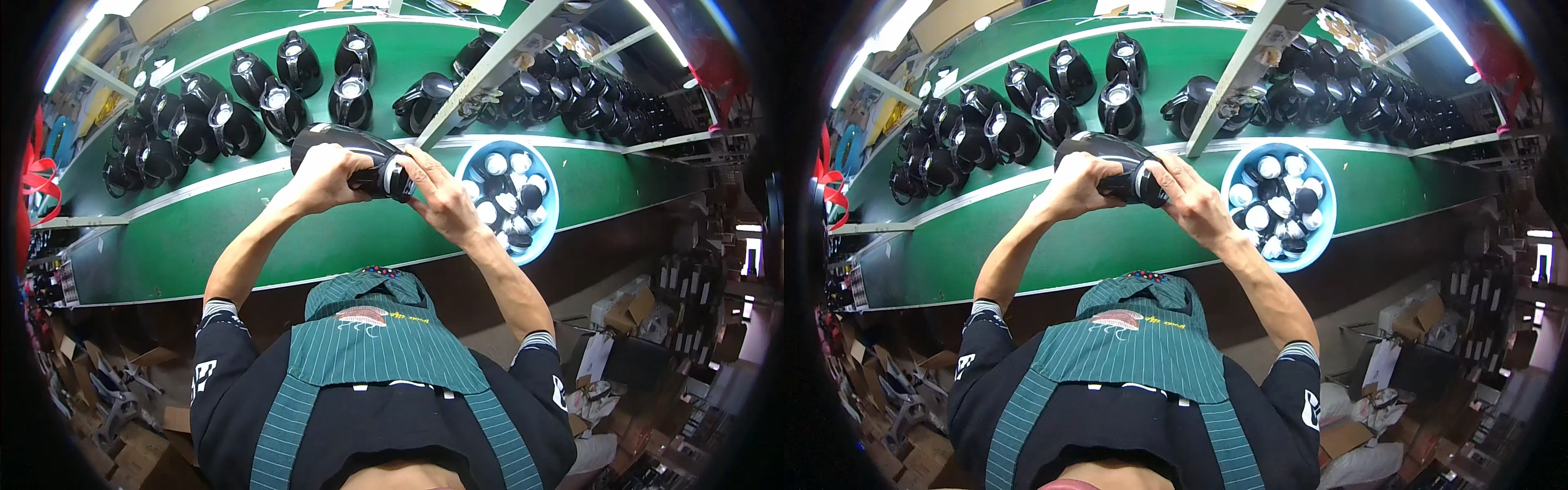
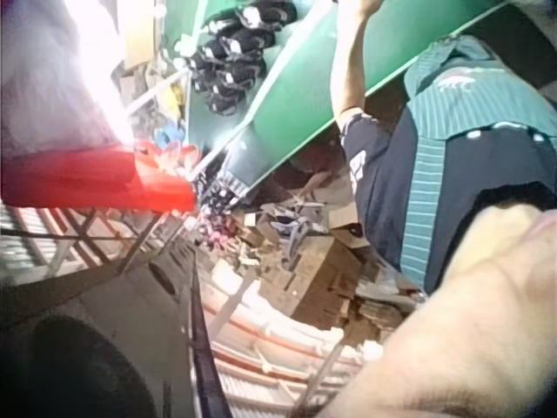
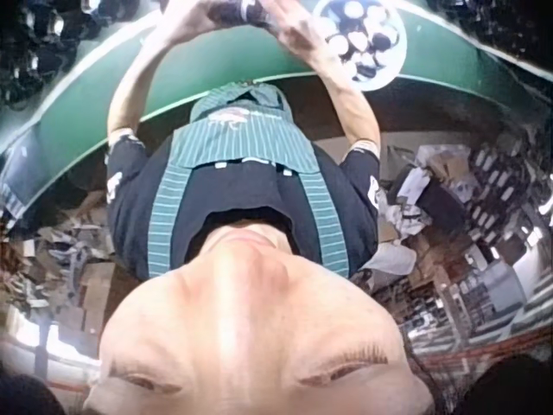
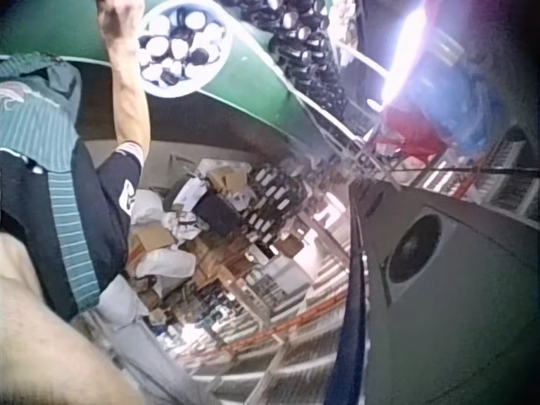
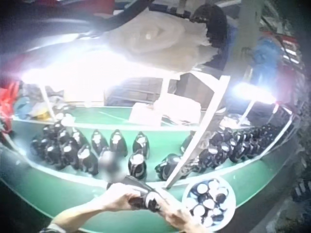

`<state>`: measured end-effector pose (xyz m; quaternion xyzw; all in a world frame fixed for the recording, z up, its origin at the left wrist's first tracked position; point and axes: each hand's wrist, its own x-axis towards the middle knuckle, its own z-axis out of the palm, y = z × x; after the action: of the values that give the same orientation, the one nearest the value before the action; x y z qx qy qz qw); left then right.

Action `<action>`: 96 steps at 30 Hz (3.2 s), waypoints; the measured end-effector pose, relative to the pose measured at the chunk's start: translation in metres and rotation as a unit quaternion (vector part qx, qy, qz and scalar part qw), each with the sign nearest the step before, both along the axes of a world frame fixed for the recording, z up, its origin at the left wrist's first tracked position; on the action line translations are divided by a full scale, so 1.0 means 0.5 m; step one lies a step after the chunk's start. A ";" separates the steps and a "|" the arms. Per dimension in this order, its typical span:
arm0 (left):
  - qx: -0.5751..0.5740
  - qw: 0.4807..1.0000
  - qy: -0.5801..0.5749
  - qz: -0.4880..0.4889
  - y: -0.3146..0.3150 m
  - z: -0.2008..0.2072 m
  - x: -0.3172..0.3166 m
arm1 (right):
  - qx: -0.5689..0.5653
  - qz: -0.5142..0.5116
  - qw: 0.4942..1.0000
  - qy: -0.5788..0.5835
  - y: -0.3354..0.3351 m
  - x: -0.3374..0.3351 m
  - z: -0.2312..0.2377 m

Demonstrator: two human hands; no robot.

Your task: The person assembles black kettles on a green conveyor belt by picking up kettle bodies and screwing on white lids from a nearby blue basin. The person places the completed kettles on the belt and continues the process with additional units.

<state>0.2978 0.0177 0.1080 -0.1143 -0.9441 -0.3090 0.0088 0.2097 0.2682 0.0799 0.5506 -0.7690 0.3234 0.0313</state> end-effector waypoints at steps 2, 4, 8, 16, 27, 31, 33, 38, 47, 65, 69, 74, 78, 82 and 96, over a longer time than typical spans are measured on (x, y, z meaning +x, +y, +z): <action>-0.032 0.999 -0.004 -0.004 0.013 -0.002 -0.007 | 0.001 -0.040 0.996 -0.080 0.007 0.007 0.000; -0.074 0.997 0.003 -0.003 0.033 -0.017 -0.008 | 0.039 -0.121 0.931 -0.343 0.008 0.011 -0.005; -0.079 0.996 0.028 -0.029 0.057 -0.040 -0.010 | 0.116 -0.232 0.658 -0.707 0.004 -0.001 -0.023; -0.072 0.997 0.022 -0.009 0.068 -0.047 -0.012 | 0.069 -0.186 0.977 -0.078 0.080 0.040 -0.022; -0.082 0.997 0.005 0.003 0.088 -0.059 0.007 | -0.017 -0.247 0.965 -0.091 0.064 0.053 -0.066; -0.075 0.997 -0.021 0.001 0.103 -0.052 0.024 | -0.080 -0.212 0.961 -0.161 0.033 0.052 -0.057; -0.084 0.996 0.008 -0.029 0.113 -0.055 0.034 | 0.065 -0.284 0.779 -0.556 0.044 0.060 -0.033; -0.046 0.998 0.029 -0.018 0.106 -0.056 0.046 | 0.064 -0.315 0.798 -0.509 0.101 0.065 -0.084; -0.070 0.996 0.020 -0.045 0.113 -0.065 0.075 | -0.048 -0.174 0.934 -0.309 0.072 0.156 -0.080; 0.170 0.908 0.259 0.281 -0.049 0.007 -0.230 | 0.131 -0.471 0.862 -0.130 0.312 0.005 -0.317; 0.405 0.856 0.193 0.258 -0.144 -0.079 -0.491 | 0.375 -0.317 0.869 0.065 0.315 -0.061 -0.390; 0.384 0.902 0.079 0.180 -0.074 -0.222 -0.723 | 0.421 -0.351 0.828 0.119 0.304 -0.096 -0.458; 0.398 0.898 0.097 0.163 -0.044 -0.335 -0.787 | 0.566 -0.309 0.760 0.085 0.258 -0.112 -0.446; 0.347 0.919 0.035 0.185 -0.021 -0.446 -0.767 | 0.626 -0.334 0.700 0.080 0.234 -0.107 -0.464; 0.196 0.838 0.117 0.496 -0.063 -0.483 -0.231 | 0.204 -0.347 0.891 -0.209 0.202 -0.153 -0.163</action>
<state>0.1822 -0.0136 -0.1334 0.3382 -0.7861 -0.4259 0.2938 0.1330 0.3693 -0.0017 0.1622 -0.9490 0.2356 -0.1327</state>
